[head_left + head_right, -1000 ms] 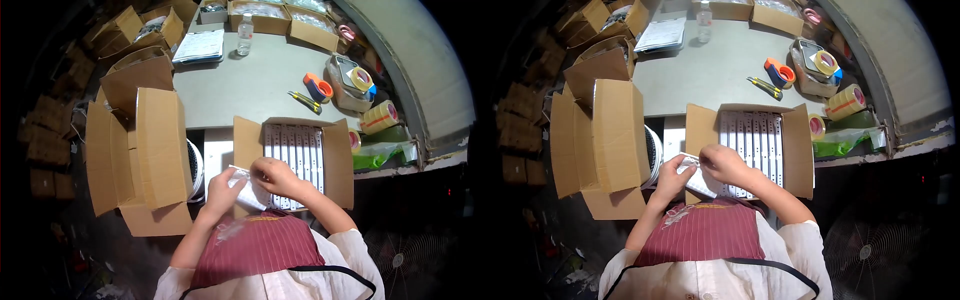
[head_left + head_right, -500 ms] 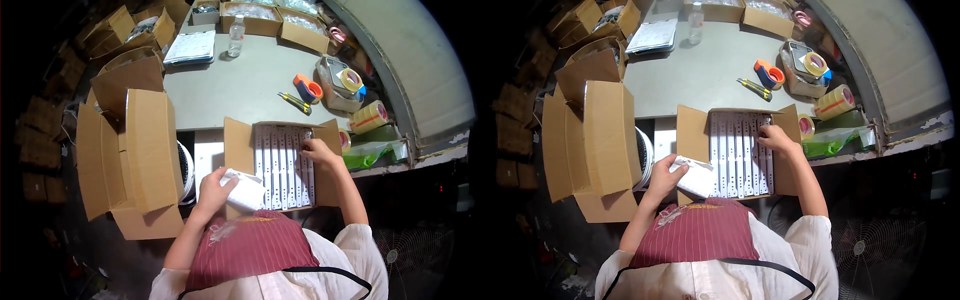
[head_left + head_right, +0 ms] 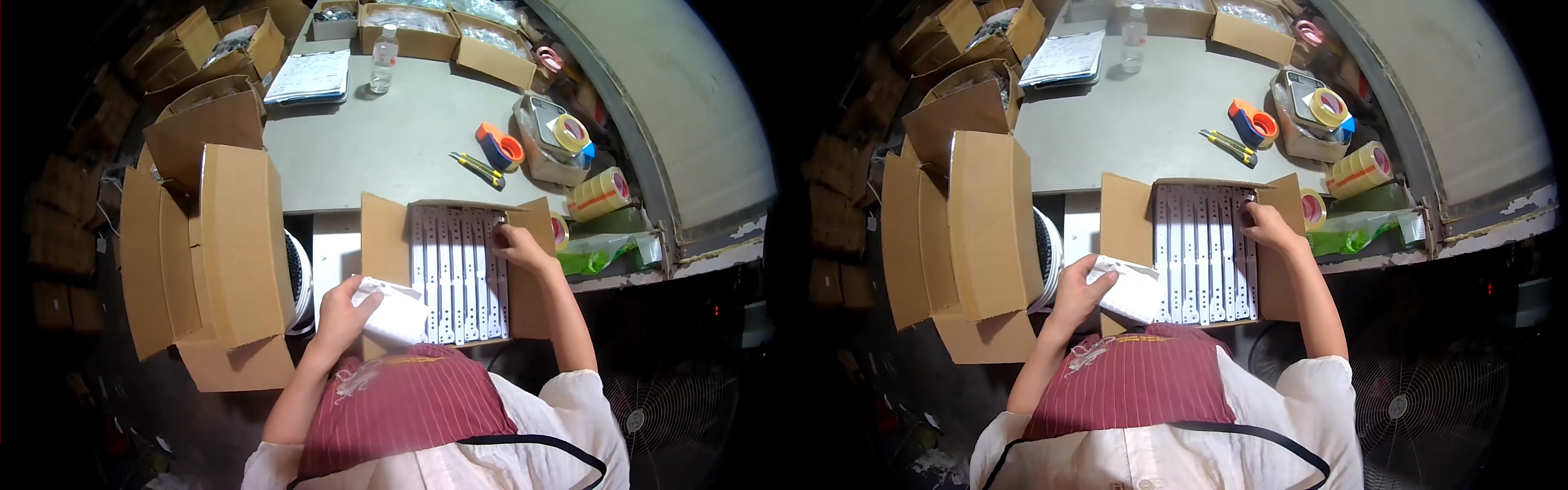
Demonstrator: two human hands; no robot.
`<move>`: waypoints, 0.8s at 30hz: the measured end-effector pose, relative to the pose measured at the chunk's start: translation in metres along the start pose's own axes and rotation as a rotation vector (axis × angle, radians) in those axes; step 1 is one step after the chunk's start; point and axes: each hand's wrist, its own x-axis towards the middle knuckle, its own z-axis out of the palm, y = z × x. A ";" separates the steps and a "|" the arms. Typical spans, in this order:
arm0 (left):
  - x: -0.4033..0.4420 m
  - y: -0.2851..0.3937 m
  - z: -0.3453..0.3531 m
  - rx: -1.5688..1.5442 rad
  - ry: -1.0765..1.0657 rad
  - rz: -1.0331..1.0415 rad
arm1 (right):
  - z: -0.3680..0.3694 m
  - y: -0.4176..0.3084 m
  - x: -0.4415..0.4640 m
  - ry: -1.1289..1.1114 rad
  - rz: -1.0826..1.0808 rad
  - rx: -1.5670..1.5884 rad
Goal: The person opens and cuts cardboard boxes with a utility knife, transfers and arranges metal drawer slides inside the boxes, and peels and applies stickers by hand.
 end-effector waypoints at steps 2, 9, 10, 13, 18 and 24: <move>0.001 0.006 -0.002 -0.002 -0.031 0.000 | 0.008 0.001 0.000 -0.043 -0.021 -0.057; -0.012 0.038 -0.001 0.046 -0.171 0.015 | 0.022 0.004 0.003 0.079 0.012 -0.455; -0.015 0.044 0.000 0.047 -0.172 0.016 | 0.019 -0.006 0.006 0.106 0.044 -0.494; -0.016 0.055 0.003 -0.016 -0.169 0.014 | 0.000 -0.091 -0.002 0.101 0.070 -0.021; -0.012 0.054 0.009 -0.051 -0.173 -0.015 | 0.011 -0.178 -0.025 -0.089 -0.336 0.404; -0.016 0.048 0.014 -0.048 -0.182 0.031 | 0.011 -0.216 -0.032 -0.059 -0.455 0.324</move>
